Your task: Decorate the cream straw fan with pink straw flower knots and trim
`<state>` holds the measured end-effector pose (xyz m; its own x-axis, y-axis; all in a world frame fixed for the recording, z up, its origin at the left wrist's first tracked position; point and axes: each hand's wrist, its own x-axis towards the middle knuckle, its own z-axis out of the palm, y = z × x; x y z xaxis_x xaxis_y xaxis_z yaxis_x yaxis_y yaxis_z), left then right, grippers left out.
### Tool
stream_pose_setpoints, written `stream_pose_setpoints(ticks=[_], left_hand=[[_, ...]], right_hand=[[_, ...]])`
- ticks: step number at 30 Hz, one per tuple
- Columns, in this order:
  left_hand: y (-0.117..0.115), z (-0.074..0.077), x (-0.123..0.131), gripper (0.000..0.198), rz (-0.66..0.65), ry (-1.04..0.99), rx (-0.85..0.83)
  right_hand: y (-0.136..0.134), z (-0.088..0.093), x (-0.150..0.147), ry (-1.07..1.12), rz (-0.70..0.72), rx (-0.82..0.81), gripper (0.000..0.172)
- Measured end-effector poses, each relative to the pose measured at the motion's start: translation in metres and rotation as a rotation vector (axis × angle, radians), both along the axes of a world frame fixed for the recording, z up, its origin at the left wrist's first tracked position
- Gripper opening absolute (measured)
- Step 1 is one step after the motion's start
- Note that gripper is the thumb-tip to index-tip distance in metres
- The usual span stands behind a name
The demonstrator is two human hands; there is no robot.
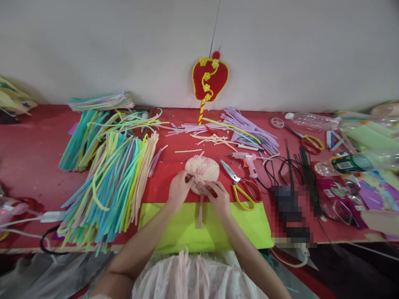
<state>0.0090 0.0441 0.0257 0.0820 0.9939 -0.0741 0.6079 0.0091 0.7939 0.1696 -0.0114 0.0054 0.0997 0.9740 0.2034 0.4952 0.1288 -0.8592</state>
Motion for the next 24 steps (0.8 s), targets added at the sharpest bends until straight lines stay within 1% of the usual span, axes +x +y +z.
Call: stream_pose_setpoints(ticks=[6,12,24], left_hand=[[-0.0033,0.0009,-0.0010,0.007,-0.019,-0.002,0.030],[-0.0037,0.0003,-0.0006,0.009,-0.033,0.026,0.012],[-0.0062,0.0000,0.0010,0.005,-0.064,0.042,0.006]], right_hand=[[-0.0010,-0.0003,0.0026,-0.001,0.023,0.016,0.018],[-0.0031,-0.0017,0.0026,-0.009,0.014,0.014,0.021],[-0.0039,-0.0024,0.0030,-0.037,-0.015,0.045,0.018]])
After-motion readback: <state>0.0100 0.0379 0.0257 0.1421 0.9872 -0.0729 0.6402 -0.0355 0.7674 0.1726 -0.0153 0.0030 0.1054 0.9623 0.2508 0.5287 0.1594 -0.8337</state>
